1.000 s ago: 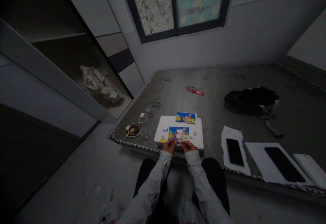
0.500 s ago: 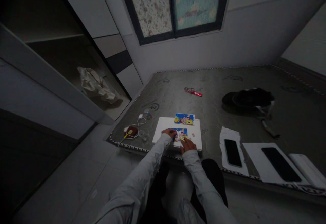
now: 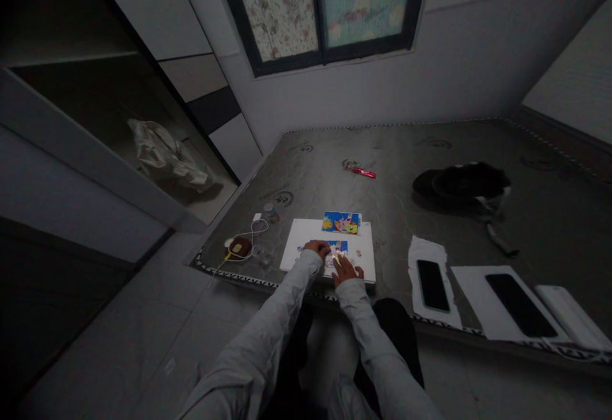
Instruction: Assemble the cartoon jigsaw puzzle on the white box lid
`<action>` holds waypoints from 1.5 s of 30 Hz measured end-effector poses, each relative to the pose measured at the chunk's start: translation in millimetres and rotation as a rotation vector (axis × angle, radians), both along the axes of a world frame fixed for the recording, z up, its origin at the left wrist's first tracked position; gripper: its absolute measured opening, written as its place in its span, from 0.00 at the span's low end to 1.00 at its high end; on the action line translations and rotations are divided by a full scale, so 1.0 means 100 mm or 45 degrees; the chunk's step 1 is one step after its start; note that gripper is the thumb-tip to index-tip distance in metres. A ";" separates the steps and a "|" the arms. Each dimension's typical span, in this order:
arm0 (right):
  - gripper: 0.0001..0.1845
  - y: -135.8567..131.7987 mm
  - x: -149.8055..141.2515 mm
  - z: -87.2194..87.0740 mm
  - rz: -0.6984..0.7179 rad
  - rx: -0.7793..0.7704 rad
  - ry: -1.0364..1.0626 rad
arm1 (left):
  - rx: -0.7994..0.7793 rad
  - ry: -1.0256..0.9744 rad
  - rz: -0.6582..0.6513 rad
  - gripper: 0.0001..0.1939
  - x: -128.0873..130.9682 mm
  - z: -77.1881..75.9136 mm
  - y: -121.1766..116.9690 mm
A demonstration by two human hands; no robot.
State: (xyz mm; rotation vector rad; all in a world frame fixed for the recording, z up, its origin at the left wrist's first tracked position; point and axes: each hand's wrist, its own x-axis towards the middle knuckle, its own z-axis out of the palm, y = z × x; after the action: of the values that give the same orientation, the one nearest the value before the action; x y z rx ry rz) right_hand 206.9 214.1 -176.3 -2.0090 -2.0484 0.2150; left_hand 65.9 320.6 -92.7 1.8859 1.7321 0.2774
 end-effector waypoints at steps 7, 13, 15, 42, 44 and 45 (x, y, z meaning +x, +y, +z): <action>0.28 0.01 0.00 -0.08 -0.021 0.012 0.043 | -0.059 0.043 -0.033 0.11 0.01 0.01 0.05; 0.27 0.01 0.00 -0.20 -0.015 0.112 0.070 | -0.065 0.095 -0.057 0.12 0.03 0.08 0.06; 0.27 0.01 -0.01 -0.23 -0.029 0.138 0.087 | -0.062 0.100 -0.048 0.12 0.03 0.09 0.04; 0.27 0.03 -0.06 0.13 -0.070 -0.002 0.001 | 0.003 0.175 -0.121 0.14 0.02 0.14 -0.04; 0.27 0.05 -0.06 0.16 -0.069 -0.033 -0.013 | 0.068 0.114 -0.067 0.16 -0.07 0.09 -0.10; 0.27 0.06 -0.07 0.18 -0.070 -0.049 -0.011 | 0.094 0.096 -0.040 0.17 -0.12 0.06 -0.15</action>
State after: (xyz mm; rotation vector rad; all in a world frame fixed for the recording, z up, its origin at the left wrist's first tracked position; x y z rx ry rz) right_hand 200.4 220.2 -158.6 -2.0897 -2.0061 0.2372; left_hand 54.1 306.1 -86.4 1.9988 1.7616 0.2647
